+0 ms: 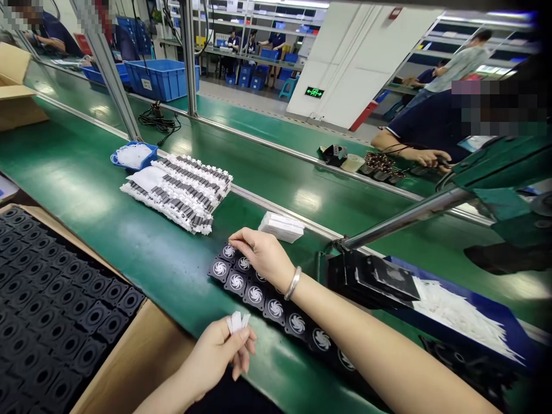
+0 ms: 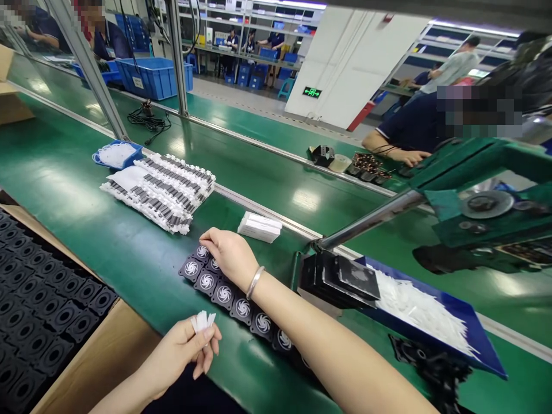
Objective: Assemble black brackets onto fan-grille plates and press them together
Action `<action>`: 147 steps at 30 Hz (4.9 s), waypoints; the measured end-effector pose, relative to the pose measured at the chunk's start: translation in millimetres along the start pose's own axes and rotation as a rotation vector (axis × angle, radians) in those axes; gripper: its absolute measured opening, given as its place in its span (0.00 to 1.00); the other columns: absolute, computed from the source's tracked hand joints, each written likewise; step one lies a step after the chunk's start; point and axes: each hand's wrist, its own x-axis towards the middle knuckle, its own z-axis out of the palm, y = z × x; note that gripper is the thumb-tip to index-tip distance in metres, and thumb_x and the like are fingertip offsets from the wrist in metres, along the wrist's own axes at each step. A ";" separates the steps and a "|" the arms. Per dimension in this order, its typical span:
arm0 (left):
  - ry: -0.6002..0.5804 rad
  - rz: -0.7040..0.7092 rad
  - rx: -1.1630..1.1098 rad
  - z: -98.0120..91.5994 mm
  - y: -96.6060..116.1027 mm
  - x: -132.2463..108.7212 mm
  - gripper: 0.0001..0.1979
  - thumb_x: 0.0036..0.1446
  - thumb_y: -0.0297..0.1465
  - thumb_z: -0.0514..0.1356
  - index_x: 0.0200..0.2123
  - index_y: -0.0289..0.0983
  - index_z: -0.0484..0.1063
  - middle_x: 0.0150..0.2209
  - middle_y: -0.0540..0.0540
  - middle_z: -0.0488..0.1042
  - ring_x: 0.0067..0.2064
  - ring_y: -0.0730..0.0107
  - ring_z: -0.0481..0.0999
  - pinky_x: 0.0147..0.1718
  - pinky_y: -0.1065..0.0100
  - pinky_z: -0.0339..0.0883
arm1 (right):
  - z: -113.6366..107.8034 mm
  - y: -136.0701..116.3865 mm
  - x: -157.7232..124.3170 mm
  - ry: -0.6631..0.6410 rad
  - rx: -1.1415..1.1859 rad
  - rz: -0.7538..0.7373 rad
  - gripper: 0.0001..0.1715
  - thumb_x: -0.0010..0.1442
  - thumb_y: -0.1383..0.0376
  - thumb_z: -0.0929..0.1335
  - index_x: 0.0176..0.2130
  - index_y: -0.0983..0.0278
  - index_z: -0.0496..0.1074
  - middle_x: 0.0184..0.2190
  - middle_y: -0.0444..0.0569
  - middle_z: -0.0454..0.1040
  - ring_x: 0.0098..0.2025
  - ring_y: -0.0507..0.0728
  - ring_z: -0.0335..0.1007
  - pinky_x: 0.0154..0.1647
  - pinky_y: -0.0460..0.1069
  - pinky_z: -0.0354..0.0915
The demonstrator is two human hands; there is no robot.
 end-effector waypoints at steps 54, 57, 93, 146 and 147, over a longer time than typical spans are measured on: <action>-0.110 -0.093 -0.190 19.7 -6.6 -6.8 0.23 0.55 0.49 0.64 0.31 0.32 0.69 0.29 0.45 0.73 0.23 0.78 0.69 0.20 0.74 0.60 | -17.9 8.2 -33.6 0.009 -0.011 -0.005 0.03 0.66 0.67 0.67 0.38 0.63 0.72 0.33 0.44 0.79 0.33 0.52 0.74 0.36 0.46 0.66; -0.099 -0.118 -0.242 19.7 -2.9 -6.3 0.23 0.55 0.48 0.65 0.34 0.31 0.72 0.37 0.37 0.77 0.36 0.66 0.78 0.33 0.69 0.70 | -15.6 9.7 -31.3 -0.041 -0.107 -0.043 0.07 0.66 0.64 0.67 0.34 0.64 0.71 0.30 0.45 0.76 0.33 0.53 0.72 0.35 0.47 0.64; -0.151 0.029 -0.080 30.2 0.3 -5.4 0.25 0.62 0.52 0.55 0.32 0.33 0.70 0.20 0.51 0.67 0.19 0.78 0.65 0.18 0.75 0.57 | -47.1 -27.9 -97.4 -0.382 0.369 0.254 0.25 0.62 0.49 0.69 0.26 0.65 0.70 0.21 0.43 0.72 0.22 0.48 0.67 0.24 0.43 0.58; -0.161 0.091 0.088 45.9 -3.1 1.4 0.21 0.64 0.49 0.53 0.35 0.35 0.66 0.29 0.47 0.74 0.19 0.77 0.71 0.21 0.73 0.65 | -70.2 -22.9 -134.5 -0.147 0.263 0.160 0.19 0.66 0.56 0.66 0.28 0.64 0.71 0.25 0.43 0.73 0.27 0.49 0.68 0.29 0.43 0.62; -0.146 0.068 0.061 46.7 -4.0 2.1 0.22 0.63 0.50 0.54 0.36 0.35 0.66 0.28 0.47 0.74 0.19 0.77 0.70 0.20 0.73 0.65 | -74.8 -20.8 -131.3 -0.083 0.264 0.184 0.17 0.66 0.58 0.67 0.29 0.64 0.71 0.25 0.43 0.74 0.27 0.48 0.70 0.30 0.42 0.63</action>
